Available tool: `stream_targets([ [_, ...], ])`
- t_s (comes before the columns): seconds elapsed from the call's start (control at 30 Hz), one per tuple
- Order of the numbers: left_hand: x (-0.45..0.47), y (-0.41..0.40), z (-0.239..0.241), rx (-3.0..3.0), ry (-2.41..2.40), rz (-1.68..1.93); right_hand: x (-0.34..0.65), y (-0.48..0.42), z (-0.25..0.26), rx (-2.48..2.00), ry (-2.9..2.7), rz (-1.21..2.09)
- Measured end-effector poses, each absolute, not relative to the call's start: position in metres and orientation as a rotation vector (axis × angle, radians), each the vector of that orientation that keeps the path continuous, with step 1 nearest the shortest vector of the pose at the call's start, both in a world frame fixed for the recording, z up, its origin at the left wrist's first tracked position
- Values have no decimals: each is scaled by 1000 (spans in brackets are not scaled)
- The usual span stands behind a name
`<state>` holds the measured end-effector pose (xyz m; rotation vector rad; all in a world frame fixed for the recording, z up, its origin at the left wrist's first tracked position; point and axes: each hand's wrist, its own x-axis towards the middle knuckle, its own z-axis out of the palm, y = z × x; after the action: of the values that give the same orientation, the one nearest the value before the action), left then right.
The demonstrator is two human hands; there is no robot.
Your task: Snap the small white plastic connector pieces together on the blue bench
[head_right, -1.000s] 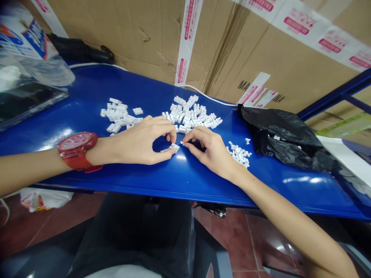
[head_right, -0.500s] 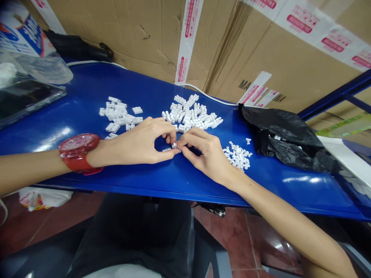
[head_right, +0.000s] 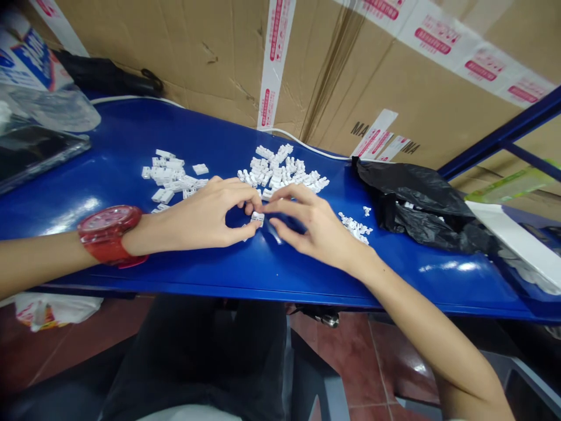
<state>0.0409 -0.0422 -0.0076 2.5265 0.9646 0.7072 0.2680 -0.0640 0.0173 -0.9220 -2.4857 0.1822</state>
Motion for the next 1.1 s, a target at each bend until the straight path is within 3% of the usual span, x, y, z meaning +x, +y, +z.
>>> stream_targets([
  [0.17, 39, -42, -7, 2560, 863, 765, 348, -35, 50, -1735, -2337, -161],
  [0.37, 39, -39, -8, 2515, 783, 794, 394, -24, 55, -2373, -2151, 296],
  [0.7, 33, -36, -2, 2383, 678, 717, 355, -26, 32, -1830, -2458, -35],
  [1.1, 33, -35, -3, 2399, 660, 692, 333, -37, 24, -1403, -2509, 269],
])
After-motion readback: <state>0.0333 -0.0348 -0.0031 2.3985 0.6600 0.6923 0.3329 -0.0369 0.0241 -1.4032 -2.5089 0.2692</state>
